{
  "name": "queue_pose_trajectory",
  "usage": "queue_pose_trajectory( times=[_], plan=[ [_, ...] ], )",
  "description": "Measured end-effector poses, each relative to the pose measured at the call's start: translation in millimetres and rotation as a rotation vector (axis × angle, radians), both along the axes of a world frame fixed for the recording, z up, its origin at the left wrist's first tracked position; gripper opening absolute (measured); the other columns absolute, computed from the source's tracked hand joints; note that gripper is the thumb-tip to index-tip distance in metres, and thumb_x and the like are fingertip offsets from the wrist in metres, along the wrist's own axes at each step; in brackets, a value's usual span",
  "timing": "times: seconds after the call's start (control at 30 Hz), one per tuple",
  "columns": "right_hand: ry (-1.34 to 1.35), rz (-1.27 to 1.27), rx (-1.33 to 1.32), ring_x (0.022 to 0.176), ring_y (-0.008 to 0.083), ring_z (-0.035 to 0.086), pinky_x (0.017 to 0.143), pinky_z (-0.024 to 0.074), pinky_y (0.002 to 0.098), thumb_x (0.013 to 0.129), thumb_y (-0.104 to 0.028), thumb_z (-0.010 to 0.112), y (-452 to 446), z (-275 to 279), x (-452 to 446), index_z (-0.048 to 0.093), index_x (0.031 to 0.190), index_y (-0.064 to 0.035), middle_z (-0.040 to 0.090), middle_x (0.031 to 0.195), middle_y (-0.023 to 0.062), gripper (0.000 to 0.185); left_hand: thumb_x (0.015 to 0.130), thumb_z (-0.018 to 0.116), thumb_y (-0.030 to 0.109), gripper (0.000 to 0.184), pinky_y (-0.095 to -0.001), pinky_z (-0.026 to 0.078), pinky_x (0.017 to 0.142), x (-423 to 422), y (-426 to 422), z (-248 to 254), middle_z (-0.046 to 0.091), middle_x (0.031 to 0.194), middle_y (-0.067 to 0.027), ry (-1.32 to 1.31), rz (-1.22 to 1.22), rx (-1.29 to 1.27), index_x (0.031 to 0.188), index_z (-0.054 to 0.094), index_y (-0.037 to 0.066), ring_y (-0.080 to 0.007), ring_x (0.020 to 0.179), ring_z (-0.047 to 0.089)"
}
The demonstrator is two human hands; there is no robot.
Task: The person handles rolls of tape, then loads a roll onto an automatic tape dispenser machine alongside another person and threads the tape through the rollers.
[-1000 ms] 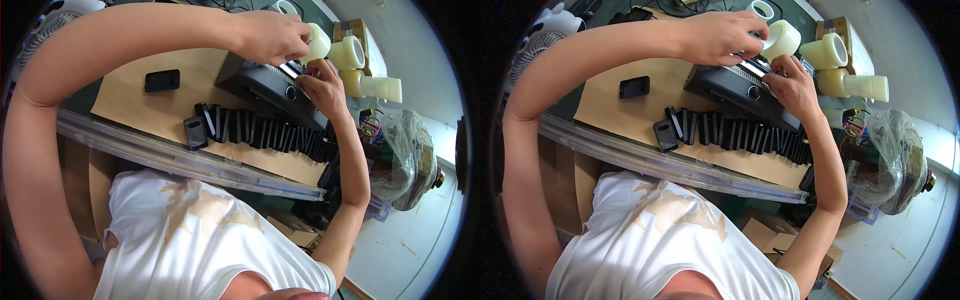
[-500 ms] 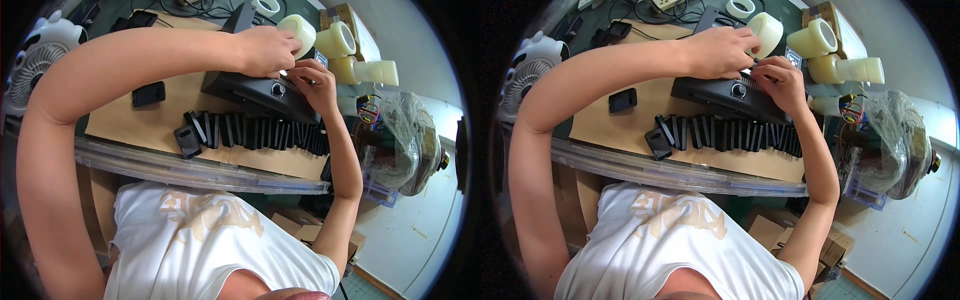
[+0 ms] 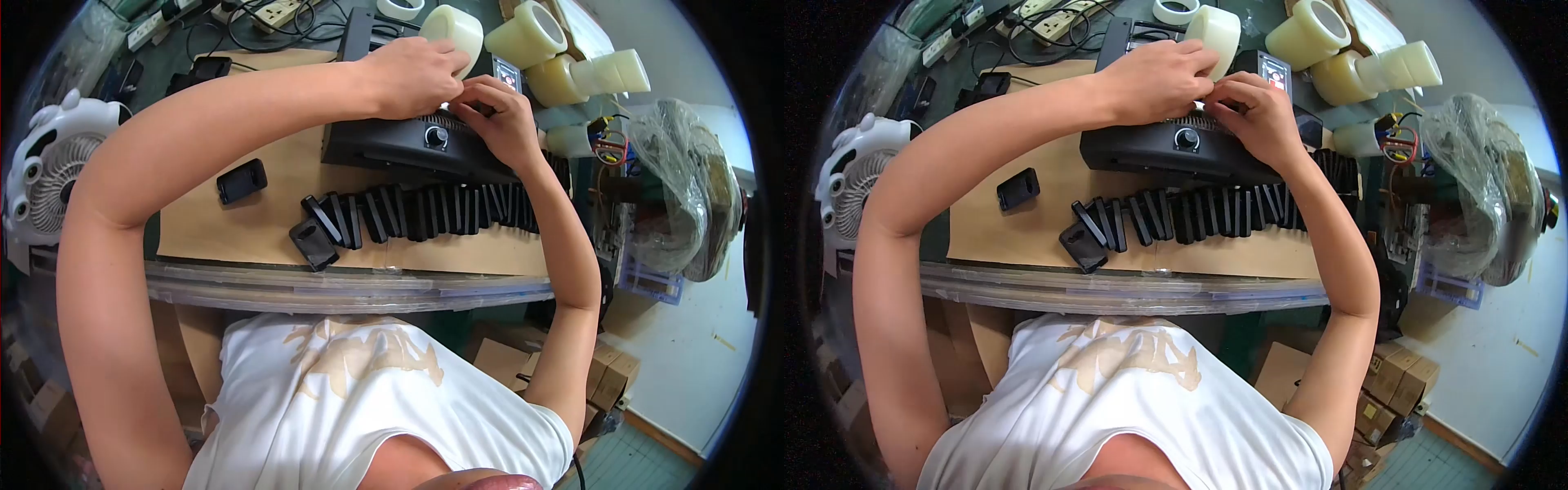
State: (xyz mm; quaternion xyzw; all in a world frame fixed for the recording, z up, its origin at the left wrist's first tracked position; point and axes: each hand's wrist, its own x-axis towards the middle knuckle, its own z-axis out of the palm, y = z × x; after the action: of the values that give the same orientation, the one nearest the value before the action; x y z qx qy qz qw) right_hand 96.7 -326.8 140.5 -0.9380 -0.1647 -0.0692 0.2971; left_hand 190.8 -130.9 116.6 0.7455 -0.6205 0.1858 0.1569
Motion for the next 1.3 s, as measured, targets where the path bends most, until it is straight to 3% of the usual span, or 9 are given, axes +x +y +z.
queue_pose_trajectory(
  times=[0.2, 0.4, 0.6, 0.7, 0.8, 1.1, 1.2, 1.3],
  plan=[
    [0.001, -0.031, -0.036, 0.081, 0.0155, 0.069, 0.071, 0.0543, 0.0278, 0.082, 0.002, 0.074, 2.4, 1.9, -4.7, 0.069, 0.098, -0.0023, 0.068, 0.093, 0.0053, 0.017, 0.076, 0.077, 0.018, 0.021, -0.0369, 0.054, 0.084, 9.2, 0.7, 3.7, 0.056, 0.099, -0.0057, 0.062, -0.107, 0.017, 0.087, 0.063, 0.006, -0.0237, 0.1, 0.059],
    [0.047, -0.062, 0.111, 0.079, 0.0119, 0.067, 0.069, 0.0523, 0.0267, 0.082, 0.003, 0.074, 3.3, -1.6, -7.6, 0.065, 0.098, -0.0026, 0.069, 0.089, 0.0047, 0.019, 0.079, 0.079, 0.027, 0.031, -0.0356, 0.054, 0.085, 10.6, 3.9, 3.8, 0.055, 0.101, -0.005, -0.013, -0.076, 0.022, 0.093, 0.061, 0.006, -0.023, 0.102, 0.058],
    [0.153, -0.166, 0.128, 0.077, 0.0091, 0.064, 0.071, 0.0509, 0.0245, 0.082, 0.002, 0.074, 4.7, 1.9, -8.3, 0.063, 0.099, -0.003, 0.07, 0.088, 0.0019, 0.021, 0.08, 0.077, 0.024, 0.022, -0.0369, 0.058, 0.078, 6.8, -2.3, 2.0, 0.061, 0.097, -0.0051, -0.006, -0.075, 0.021, 0.089, 0.067, 0.007, -0.0232, 0.1, 0.063],
    [0.153, -0.164, 0.139, 0.079, 0.0102, 0.065, 0.071, 0.0512, 0.0252, 0.081, 0.0, 0.075, 3.5, 0.0, -8.9, 0.063, 0.098, -0.0035, 0.07, 0.089, 0.0016, 0.021, 0.083, 0.072, 0.019, 0.014, -0.0378, 0.058, 0.077, 3.6, -4.8, 1.7, 0.062, 0.096, -0.0058, 0.046, -0.047, 0.081, 0.088, 0.066, 0.006, -0.0241, 0.099, 0.064],
    [0.077, -0.115, 0.165, 0.081, 0.0124, 0.067, 0.073, 0.0525, 0.0273, 0.081, -0.001, 0.075, 1.7, -6.1, -7.9, 0.062, 0.099, -0.004, 0.071, 0.09, 0.0031, 0.022, 0.082, 0.072, 0.015, 0.019, -0.0378, 0.056, 0.079, 7.7, -4.5, 3.6, 0.058, 0.096, -0.0061, 0.049, -0.076, 0.106, 0.093, 0.061, 0.005, -0.0251, 0.097, 0.063],
    [-0.041, -0.094, 0.082, 0.089, 0.0247, 0.065, 0.079, 0.0536, 0.0372, 0.078, -0.011, 0.079, 4.2, -13.1, -3.9, 0.063, 0.102, -0.0064, 0.066, 0.092, 0.0068, 0.029, 0.081, 0.069, 0.014, 0.012, -0.0425, 0.053, 0.08, 10.4, -4.7, 22.7, 0.059, 0.091, -0.0087, 0.316, -0.013, 0.304, 0.084, 0.061, 0.006, -0.0302, 0.09, 0.063],
    [-0.142, -0.12, -0.088, 0.09, 0.0258, 0.064, 0.079, 0.0524, 0.0389, 0.079, -0.013, 0.078, 5.8, -15.5, -1.7, 0.068, 0.099, -0.0073, 0.066, 0.094, 0.007, 0.023, 0.082, 0.07, 0.014, 0.013, -0.0423, 0.052, 0.079, 13.6, -1.9, 20.2, 0.059, 0.093, -0.0082, 0.34, -0.039, 0.265, 0.087, 0.06, 0.006, -0.0303, 0.091, 0.063],
    [-0.101, -0.141, -0.023, 0.091, 0.0269, 0.063, 0.08, 0.0517, 0.039, 0.08, -0.014, 0.077, 4.8, -21.2, -0.7, 0.071, 0.093, -0.0079, 0.065, 0.094, 0.0072, 0.016, 0.084, 0.072, 0.017, 0.017, -0.0415, 0.053, 0.079, 12.1, 4.0, 19.9, 0.059, 0.097, -0.0069, 0.292, -0.059, 0.205, 0.093, 0.06, 0.007, -0.0294, 0.094, 0.063]
  ],
)
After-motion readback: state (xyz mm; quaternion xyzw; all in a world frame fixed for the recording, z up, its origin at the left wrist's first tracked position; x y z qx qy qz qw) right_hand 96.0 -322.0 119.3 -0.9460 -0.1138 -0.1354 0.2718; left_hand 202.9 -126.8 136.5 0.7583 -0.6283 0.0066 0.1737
